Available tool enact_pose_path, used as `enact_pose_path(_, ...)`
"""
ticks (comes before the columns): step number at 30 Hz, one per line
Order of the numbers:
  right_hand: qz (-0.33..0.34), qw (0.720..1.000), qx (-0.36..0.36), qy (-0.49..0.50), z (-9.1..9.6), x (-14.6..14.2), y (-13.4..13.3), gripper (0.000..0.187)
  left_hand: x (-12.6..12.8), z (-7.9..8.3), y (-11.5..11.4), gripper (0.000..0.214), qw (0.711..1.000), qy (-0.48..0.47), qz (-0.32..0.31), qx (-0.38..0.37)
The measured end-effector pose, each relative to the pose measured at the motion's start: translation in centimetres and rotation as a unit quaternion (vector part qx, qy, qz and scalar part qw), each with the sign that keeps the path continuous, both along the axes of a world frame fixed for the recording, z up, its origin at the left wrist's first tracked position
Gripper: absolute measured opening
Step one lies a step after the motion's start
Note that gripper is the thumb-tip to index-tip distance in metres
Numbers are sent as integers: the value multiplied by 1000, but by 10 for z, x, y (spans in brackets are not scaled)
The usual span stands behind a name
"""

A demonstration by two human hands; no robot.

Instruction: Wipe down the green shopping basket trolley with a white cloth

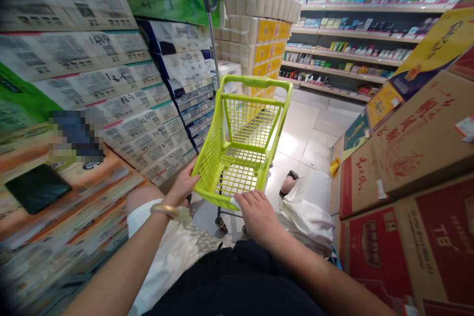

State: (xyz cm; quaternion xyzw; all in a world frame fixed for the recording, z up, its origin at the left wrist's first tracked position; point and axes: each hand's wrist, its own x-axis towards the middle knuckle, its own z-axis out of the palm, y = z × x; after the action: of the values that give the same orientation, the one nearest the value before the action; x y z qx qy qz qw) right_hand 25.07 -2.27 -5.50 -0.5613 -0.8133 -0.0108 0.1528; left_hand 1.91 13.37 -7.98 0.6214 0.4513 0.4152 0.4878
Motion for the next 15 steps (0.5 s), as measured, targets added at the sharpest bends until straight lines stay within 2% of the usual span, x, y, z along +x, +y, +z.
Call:
enact_pose_path(7, -4, 997, 45, 56, -11, -9, -17, 42, -7, -5, -18, 77, 1000, -7, 14, -14)
enact_pose_path(10, 1, 995, 72, 69, -20, -16, -25, 39, -17, -5, -23, 70, 1000, -5, -17, -13)
enact_pose_path(15, 32, 996, 71, 47, -26, -30, -29, 34, -32, -4, -21, 70, 999, -9, -13, -33)
